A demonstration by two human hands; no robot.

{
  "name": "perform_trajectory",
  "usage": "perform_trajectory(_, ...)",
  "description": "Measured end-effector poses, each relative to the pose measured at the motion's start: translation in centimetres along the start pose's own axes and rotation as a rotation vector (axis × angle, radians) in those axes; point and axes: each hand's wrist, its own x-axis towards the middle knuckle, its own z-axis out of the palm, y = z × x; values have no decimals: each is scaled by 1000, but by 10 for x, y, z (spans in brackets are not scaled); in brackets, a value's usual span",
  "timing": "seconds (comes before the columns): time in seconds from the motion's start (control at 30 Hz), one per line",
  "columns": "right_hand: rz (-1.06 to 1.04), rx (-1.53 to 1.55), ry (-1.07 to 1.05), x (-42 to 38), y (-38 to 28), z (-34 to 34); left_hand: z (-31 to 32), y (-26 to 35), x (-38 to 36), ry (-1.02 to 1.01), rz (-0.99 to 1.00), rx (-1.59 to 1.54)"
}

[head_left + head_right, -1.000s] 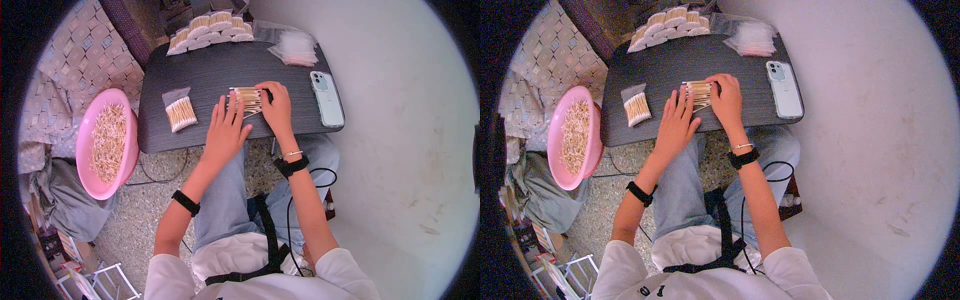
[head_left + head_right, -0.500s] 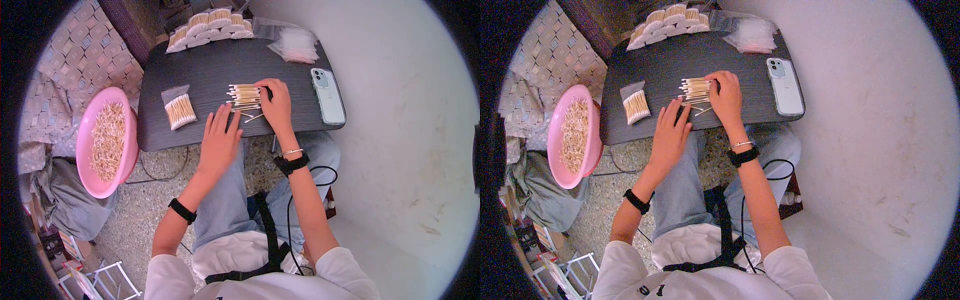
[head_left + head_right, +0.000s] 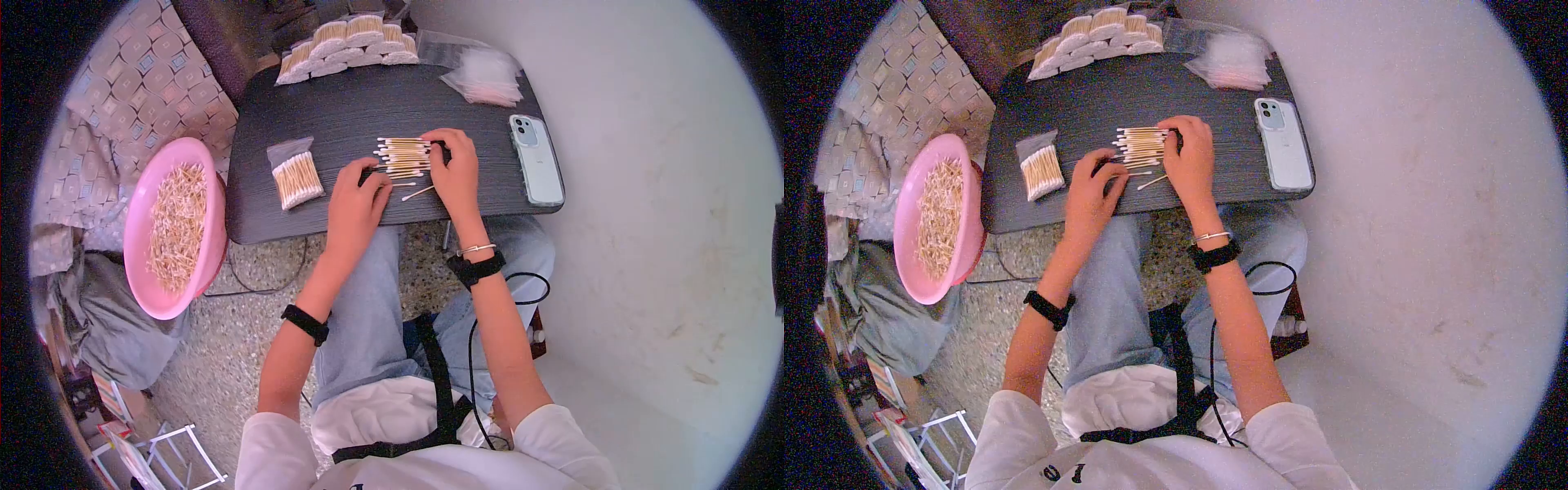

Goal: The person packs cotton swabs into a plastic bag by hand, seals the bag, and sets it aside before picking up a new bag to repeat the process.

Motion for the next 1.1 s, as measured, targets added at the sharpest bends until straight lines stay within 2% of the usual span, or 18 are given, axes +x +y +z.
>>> perform_trajectory(0.1, 46, 131, -15, 0, 2, -4, 3, 7, 11, 75, 16, 50)
perform_trajectory(0.2, 121, 130, -81, -9, -1, -15, 12, 5, 17, 97, -70, 0)
perform_trajectory(0.3, -52, 39, -216, -22, -22, -26, 21, -1, 24, 66, -60, -60)
perform_trajectory(0.33, -22, 52, -322, -26, -24, -28, 24, -2, 26, 77, -55, -92)
perform_trajectory(0.57, -61, -238, -266, -38, -38, -1, 34, -14, 35, 112, -108, -340)
perform_trajectory(0.8, -57, -32, -205, -30, -28, 8, 37, -11, 42, 230, -367, -757)
perform_trajectory(0.97, -1, -192, -250, -35, -38, 20, 52, 4, 39, 158, -358, -706)
perform_trajectory(1.07, -89, -265, -213, -35, -38, 22, 55, 8, 38, 174, -325, -671)
perform_trajectory(1.1, -57, -238, -199, -36, -38, 23, 56, 7, 38, 192, -320, -684)
